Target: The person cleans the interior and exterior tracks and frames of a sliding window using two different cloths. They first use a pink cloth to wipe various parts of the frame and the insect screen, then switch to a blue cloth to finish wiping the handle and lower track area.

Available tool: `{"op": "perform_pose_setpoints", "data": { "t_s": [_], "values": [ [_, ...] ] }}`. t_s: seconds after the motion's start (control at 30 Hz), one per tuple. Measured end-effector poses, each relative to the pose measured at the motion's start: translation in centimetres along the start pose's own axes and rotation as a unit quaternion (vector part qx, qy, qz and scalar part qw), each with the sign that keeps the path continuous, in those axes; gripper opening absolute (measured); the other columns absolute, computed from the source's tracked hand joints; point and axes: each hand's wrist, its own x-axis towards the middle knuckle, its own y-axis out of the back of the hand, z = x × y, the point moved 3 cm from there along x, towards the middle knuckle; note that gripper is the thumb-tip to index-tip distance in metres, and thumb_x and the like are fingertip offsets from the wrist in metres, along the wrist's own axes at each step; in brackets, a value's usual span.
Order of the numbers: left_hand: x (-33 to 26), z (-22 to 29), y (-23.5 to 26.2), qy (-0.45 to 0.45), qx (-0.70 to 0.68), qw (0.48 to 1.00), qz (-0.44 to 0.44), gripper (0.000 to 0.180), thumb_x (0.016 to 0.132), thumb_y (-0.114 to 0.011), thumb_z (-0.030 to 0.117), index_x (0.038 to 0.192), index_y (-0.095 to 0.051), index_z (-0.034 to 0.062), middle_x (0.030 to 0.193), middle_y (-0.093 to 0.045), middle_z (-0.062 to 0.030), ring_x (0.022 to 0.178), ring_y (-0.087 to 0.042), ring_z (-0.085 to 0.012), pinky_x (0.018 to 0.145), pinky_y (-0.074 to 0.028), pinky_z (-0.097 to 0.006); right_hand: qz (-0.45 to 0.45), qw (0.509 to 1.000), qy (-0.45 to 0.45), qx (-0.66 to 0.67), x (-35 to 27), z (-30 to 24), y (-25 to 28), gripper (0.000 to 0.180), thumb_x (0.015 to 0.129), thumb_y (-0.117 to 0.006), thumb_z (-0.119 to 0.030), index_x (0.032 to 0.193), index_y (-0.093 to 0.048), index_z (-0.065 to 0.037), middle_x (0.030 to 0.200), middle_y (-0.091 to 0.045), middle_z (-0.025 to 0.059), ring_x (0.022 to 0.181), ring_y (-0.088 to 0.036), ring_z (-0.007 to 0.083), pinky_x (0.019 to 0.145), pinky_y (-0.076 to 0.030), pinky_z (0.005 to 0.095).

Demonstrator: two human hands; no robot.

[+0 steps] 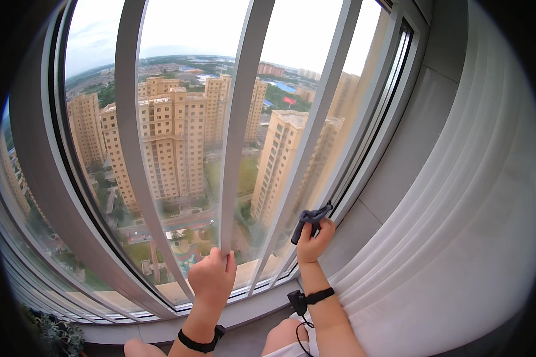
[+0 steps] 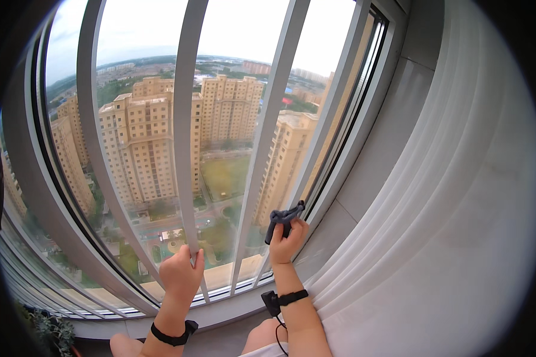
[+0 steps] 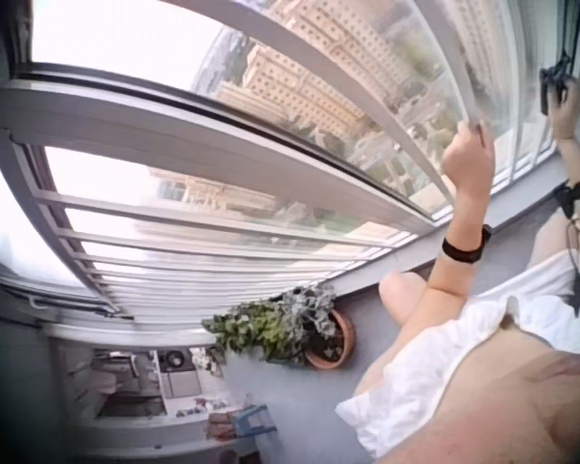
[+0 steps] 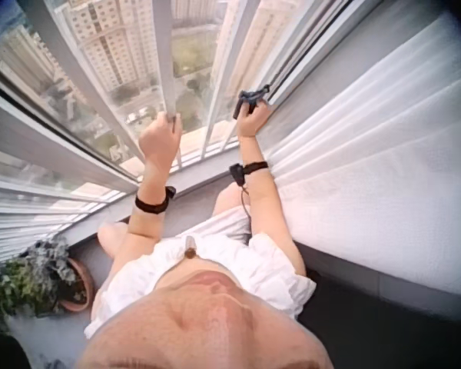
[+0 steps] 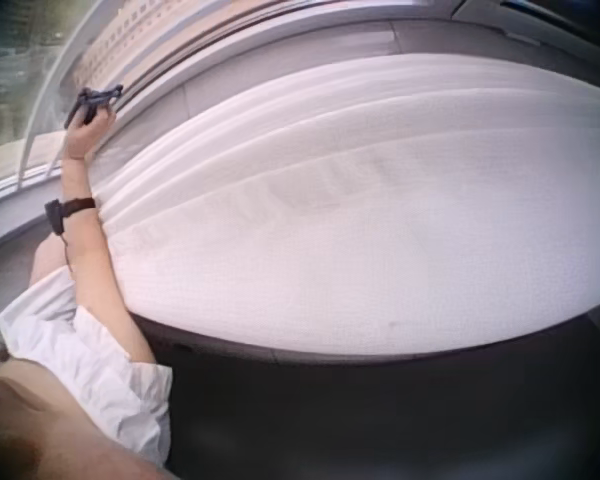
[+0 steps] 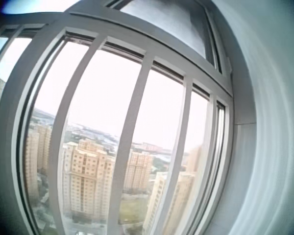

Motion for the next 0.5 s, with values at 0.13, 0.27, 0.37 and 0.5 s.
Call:
{"op": "perform_pose_setpoints", "data": {
  "t_s": [0.13,0.27,0.37,0.5],
  "values": [
    [0.2,0.5,-1.1,0.006,0.010,1.000,-0.025,0.021,0.080,-0.067,0.024,0.071,-0.058,0.0079,0.052,-0.056,-0.0060,0.048,-0.057,-0.0256,0.046,-0.043,-0.034,-0.082,0.987,-0.121,-0.060,-12.9,5.5,1.5,0.017,0.083,-0.065,-0.009,0.092,-0.053,-0.002,0.089,-0.053,0.0105,0.082,-0.052,0.0277,0.072,-0.043,0.0374],
    [-0.5,-0.1,-0.2,0.005,0.014,1.000,-0.015,0.023,0.081,-0.067,0.025,0.071,-0.057,0.0074,0.052,-0.056,-0.0057,0.048,-0.057,-0.0250,0.046,-0.043,-0.034,-0.080,0.970,-0.230,0.022,-12.5,5.4,1.0,0.018,0.080,-0.069,-0.009,0.088,-0.054,-0.002,0.087,-0.054,0.0072,0.074,-0.052,0.0198,0.065,-0.042,0.0306],
    [-0.2,-0.1,-0.2,0.004,0.026,0.999,-0.027,0.022,0.081,-0.067,0.026,0.072,-0.058,0.0080,0.054,-0.056,-0.0054,0.049,-0.058,-0.0246,0.046,-0.043,-0.034,-0.009,0.987,-0.125,0.102,1.0,0.9,0.4,0.018,0.081,-0.069,-0.008,0.094,-0.057,-0.001,0.092,-0.057,0.0081,0.070,-0.052,0.0177,0.063,-0.042,0.0277],
    [0.0,-0.3,-0.2,0.018,-0.005,1.000,-0.015,0.026,0.084,-0.065,0.029,0.070,-0.057,0.0087,0.053,-0.056,-0.0064,0.047,-0.056,-0.0255,0.045,-0.041,-0.034,0.040,0.989,-0.069,0.124,15.1,-4.3,-0.2,0.026,0.082,-0.069,-0.010,0.102,-0.056,0.003,0.099,-0.059,0.0120,0.082,-0.058,0.0211,0.072,-0.047,0.0296]
  ]
}}
